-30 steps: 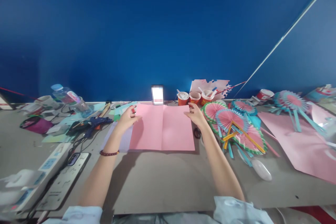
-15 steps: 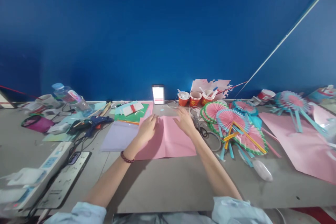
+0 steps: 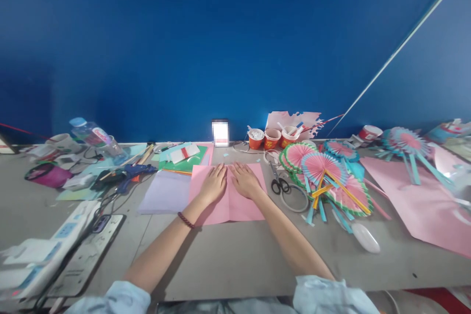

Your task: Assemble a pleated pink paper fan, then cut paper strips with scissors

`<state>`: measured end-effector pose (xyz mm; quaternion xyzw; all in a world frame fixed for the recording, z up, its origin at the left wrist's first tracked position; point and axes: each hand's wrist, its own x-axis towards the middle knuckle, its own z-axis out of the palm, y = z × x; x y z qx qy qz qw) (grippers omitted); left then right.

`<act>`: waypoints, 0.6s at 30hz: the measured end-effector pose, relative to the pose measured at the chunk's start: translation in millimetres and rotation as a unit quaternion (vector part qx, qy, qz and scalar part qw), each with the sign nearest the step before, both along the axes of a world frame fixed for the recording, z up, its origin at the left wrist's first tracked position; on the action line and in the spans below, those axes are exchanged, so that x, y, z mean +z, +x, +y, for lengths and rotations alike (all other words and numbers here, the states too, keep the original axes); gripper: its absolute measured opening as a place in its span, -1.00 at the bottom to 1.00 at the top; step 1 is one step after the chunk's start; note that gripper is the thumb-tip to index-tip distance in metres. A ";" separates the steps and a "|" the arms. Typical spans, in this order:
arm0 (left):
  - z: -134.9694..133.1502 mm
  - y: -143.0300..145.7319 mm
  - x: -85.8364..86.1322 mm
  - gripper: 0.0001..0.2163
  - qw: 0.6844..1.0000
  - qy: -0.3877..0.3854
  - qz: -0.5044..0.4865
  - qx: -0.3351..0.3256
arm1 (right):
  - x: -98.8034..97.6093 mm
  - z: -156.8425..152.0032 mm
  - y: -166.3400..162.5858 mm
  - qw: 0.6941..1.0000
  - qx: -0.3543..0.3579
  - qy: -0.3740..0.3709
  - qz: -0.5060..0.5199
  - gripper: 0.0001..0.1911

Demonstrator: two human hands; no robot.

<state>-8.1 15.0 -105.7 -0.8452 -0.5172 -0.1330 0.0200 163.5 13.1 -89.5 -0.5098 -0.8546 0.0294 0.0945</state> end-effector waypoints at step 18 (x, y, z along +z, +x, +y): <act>-1.3 3.4 -4.6 -0.53 0.999 -0.027 0.006 0.034 | -6.0 -5.7 -10.8 0.998 -0.052 0.023 -0.006 -0.46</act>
